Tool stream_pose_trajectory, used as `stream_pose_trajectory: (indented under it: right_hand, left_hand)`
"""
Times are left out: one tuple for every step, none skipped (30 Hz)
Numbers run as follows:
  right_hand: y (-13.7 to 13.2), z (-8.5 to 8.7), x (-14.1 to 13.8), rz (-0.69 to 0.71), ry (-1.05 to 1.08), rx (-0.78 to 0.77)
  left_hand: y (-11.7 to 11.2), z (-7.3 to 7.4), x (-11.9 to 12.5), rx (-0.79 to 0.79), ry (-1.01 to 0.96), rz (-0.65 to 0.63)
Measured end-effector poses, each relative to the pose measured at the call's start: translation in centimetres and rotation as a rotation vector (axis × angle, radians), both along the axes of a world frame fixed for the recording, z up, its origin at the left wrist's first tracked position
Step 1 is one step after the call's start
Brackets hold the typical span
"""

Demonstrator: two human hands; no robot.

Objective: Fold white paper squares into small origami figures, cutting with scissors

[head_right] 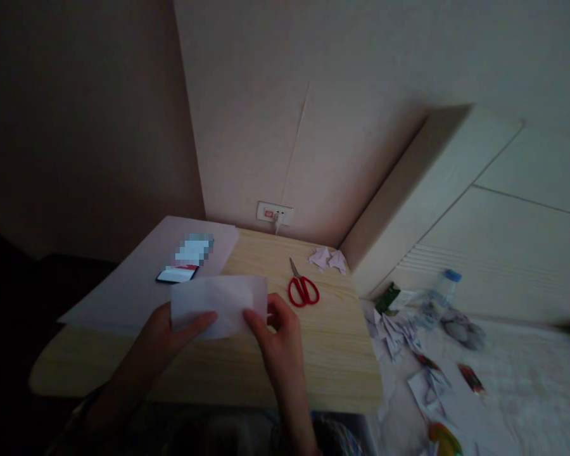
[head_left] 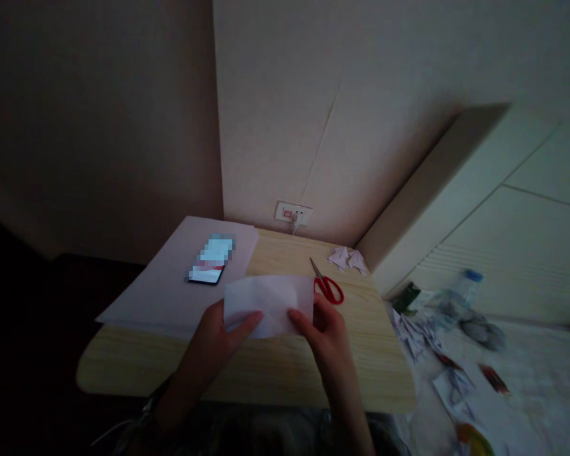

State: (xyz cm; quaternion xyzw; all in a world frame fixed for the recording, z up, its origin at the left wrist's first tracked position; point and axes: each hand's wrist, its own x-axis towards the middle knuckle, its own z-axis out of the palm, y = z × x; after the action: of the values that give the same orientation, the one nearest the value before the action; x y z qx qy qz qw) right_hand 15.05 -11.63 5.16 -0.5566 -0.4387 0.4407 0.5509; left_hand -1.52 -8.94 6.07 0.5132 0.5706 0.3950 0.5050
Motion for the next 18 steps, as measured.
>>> stream_pose_trajectory:
  right_hand:
    - [-0.01,0.01,0.09,-0.005,0.010,-0.010]
    - [-0.03,0.00,0.12,-0.014,0.010,-0.024]
    - [-0.05,-0.02,0.10,-0.025,0.004,-0.039]
    - [-0.07,-0.06,0.05,-0.037,-0.008,-0.054]
    - [-0.09,-0.11,-0.01,-0.052,-0.021,-0.067]
    - [-0.09,-0.16,-0.07,-0.063,-0.033,-0.075]
    - [-0.09,-0.22,-0.12,-0.070,-0.041,-0.077]
    - [-0.09,-0.27,-0.14,-0.077,-0.048,-0.075]
    - [-0.09,-0.31,-0.15,-0.083,-0.054,-0.070]
    - [-0.09,-0.34,-0.14,-0.092,-0.062,-0.064]
    - [-0.10,-0.35,-0.12,-0.100,-0.073,-0.060]
    - [-0.11,-0.35,-0.10,-0.108,-0.088,-0.056]
    - [-0.12,-0.33,-0.07,-0.115,-0.107,-0.050]
    - [-0.13,-0.29,-0.05,-0.118,-0.124,-0.041]
    - [-0.14,-0.24,-0.04,-0.113,-0.139,-0.029]
    - [-0.14,-0.19,-0.02,-0.105,-0.152,-0.014]
    - [-0.14,-0.13,-0.01,-0.100,-0.169,0.008]
    - [-0.13,-0.08,0.01,-0.100,-0.192,0.035]
  left_hand:
    - [0.01,0.04,0.04,0.019,0.016,-0.036]
    - [0.01,0.05,0.12,0.036,0.029,-0.070]
    - [-0.01,0.05,0.22,0.052,0.038,-0.099]
    - [-0.02,0.04,0.32,0.065,0.045,-0.120]
    - [-0.04,0.03,0.41,0.074,0.055,-0.130]
    - [-0.05,0.02,0.47,0.081,0.065,-0.129]
    - [-0.06,0.01,0.50,0.086,0.073,-0.124]
    - [-0.06,-0.01,0.50,0.094,0.082,-0.116]
    - [-0.06,-0.04,0.48,0.104,0.089,-0.115]
    - [-0.07,-0.09,0.44,0.114,0.098,-0.116]
    - [-0.08,-0.14,0.40,0.124,0.106,-0.118]
    - [-0.09,-0.20,0.36,0.130,0.111,-0.127]
    - [-0.11,-0.25,0.32,0.135,0.112,-0.131]
    - [-0.13,-0.27,0.29,0.140,0.110,-0.129]
    - [-0.17,-0.28,0.27,0.144,0.109,-0.128]
    - [-0.20,-0.27,0.27,0.150,0.111,-0.119]
    - [-0.24,-0.25,0.28,0.153,0.111,-0.111]
    - [-0.27,-0.23,0.30,0.153,0.108,-0.107]
